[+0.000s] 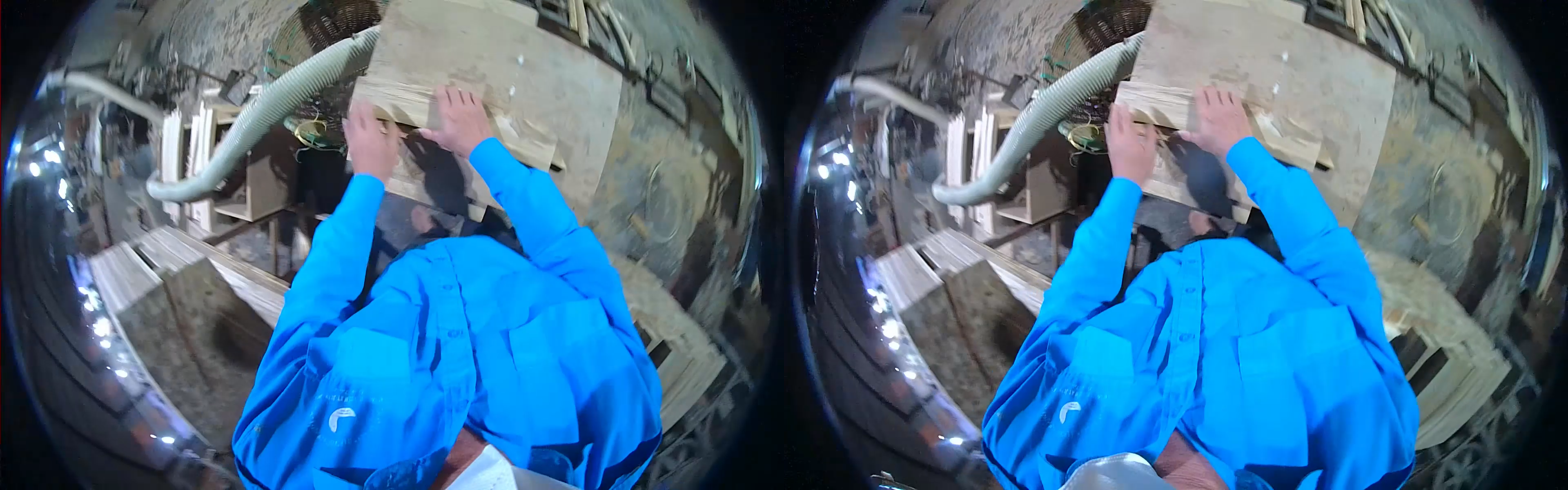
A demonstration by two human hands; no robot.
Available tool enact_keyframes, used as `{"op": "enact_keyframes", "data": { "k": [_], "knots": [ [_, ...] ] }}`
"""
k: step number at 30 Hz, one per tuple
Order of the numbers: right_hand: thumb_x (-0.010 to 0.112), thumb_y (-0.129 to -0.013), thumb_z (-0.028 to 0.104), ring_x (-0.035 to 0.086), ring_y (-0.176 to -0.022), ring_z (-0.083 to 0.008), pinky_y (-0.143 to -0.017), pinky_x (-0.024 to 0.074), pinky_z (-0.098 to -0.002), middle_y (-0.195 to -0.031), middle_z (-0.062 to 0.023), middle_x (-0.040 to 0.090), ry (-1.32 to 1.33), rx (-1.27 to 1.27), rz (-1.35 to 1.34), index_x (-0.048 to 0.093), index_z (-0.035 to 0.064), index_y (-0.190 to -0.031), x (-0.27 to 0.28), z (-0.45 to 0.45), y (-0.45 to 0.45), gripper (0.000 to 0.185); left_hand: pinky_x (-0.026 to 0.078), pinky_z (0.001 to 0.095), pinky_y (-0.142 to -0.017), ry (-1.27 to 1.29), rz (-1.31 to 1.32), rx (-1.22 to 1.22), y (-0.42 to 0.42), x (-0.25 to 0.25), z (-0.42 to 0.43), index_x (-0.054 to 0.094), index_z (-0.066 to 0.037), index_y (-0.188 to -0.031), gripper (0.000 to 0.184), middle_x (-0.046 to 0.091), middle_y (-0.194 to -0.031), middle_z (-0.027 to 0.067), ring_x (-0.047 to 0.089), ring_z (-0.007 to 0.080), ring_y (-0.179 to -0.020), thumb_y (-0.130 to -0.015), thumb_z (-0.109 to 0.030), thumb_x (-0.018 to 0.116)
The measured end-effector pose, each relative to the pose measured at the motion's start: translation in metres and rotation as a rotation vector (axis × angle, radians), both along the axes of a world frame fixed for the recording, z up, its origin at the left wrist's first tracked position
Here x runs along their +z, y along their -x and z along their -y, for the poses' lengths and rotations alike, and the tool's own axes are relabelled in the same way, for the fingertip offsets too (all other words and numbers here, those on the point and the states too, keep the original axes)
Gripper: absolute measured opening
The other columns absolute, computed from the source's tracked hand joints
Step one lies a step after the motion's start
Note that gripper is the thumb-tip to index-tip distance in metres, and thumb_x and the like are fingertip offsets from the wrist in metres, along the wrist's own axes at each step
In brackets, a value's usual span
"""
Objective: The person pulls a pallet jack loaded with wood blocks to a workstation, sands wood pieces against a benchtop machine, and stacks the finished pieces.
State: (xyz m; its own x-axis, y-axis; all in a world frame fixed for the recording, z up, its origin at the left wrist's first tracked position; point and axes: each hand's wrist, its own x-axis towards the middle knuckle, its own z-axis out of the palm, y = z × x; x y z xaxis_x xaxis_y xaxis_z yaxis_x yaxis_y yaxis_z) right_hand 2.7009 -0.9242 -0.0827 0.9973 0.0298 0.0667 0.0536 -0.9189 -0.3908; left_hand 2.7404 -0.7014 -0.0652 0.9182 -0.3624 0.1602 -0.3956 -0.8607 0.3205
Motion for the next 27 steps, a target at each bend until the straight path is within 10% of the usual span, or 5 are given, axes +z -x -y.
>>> {"op": "enact_keyframes", "data": {
  "k": [27],
  "knots": [
    [0.077,-0.079,0.070,0.053,-0.127,-0.0428,-0.111,0.0399,-0.0526,-0.137,-0.0258,0.056,0.220,-0.029,-0.154,0.046,-0.0037,-0.148,-0.017,0.023,-0.026,0.106,0.032,0.0568,-0.125,-0.186,0.002,-0.345,0.089,-0.061,0.023,0.059,0.004,-0.142,0.052,0.054,-0.151,0.0253,0.047,0.0433,-0.144,-0.097,-0.021,0.054]
  ]
}}
